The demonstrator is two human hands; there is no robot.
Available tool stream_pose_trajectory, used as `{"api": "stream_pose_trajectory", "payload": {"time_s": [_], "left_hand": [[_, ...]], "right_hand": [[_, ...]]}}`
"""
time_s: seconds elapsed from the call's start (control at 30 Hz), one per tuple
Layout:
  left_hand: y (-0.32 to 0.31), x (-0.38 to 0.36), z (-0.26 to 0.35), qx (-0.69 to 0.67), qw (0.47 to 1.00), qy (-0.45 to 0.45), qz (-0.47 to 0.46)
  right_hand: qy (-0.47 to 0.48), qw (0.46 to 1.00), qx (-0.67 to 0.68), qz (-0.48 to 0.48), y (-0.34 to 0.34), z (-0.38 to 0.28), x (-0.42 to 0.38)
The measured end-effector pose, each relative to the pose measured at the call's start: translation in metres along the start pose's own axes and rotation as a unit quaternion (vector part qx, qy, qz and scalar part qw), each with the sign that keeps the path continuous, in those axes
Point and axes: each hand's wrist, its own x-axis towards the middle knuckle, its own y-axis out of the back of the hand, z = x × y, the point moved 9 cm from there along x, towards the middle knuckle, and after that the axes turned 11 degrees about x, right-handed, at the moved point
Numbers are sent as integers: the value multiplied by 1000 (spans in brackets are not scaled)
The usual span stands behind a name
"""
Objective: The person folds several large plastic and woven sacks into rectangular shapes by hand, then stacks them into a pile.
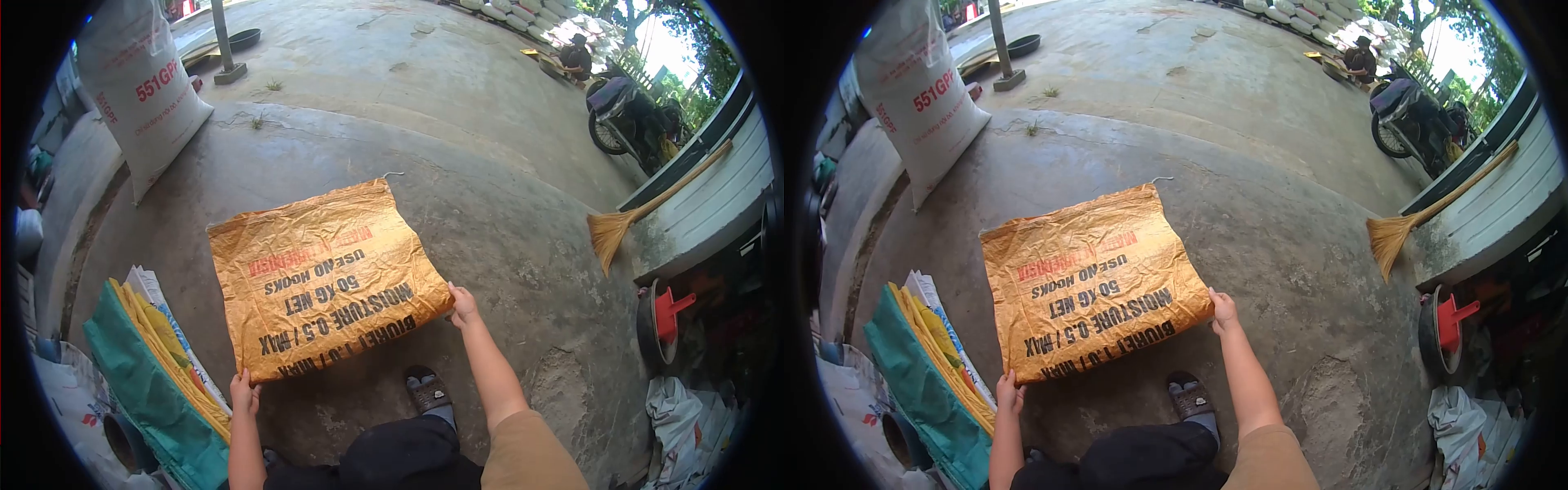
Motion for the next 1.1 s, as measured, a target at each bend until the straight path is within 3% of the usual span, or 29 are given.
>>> {"api": "stream_pose_trajectory", "payload": {"time_s": [0.03,0.07,0.13,0.23,0.3,0.43,0.47,0.5,0.57,0.6,0.67,0.7,0.73,0.8,0.97,1.07,1.1], "left_hand": [[1,-1,-1,-16,1000,3,-14],[9,-1,-3,-19,1000,2,-9],[18,2,-20,-13,998,62,-32],[30,9,-37,15,994,96,-58],[27,0,-30,5,996,86,-17],[36,0,-11,20,997,70,28],[34,2,3,-22,999,27,34],[33,1,13,-22,999,8,24],[32,-8,35,13,999,-19,32],[42,-4,26,13,999,-19,39],[39,11,22,-38,998,-19,-54],[32,3,13,-44,994,31,-97],[34,-2,10,-43,994,33,-97],[28,-13,-28,-4,977,167,-131],[-20,-52,-12,7,964,193,-182],[-39,-31,-31,-58,954,195,-222],[-38,-21,-33,-46,963,158,-214]], "right_hand": [[-72,997,1,-21,4,27,18],[-74,997,-3,-26,5,30,15],[-191,980,-37,-41,6,56,6],[-184,978,-45,-84,20,73,20],[-177,975,-31,-128,18,79,33],[-40,995,-62,-60,27,64,40],[15,994,-104,-21,26,53,38],[10,994,-105,-26,16,50,33],[147,910,-385,44,1,21,20],[144,910,-387,37,-4,27,22],[206,953,-212,68,-13,27,24],[152,984,-80,58,-15,41,30],[150,984,-80,59,-12,46,30],[44,970,236,-20,-30,58,6],[-139,986,55,-70,-30,130,-46],[-274,948,-84,-136,-41,174,-88],[-292,936,-102,-166,-51,182,-99]]}}
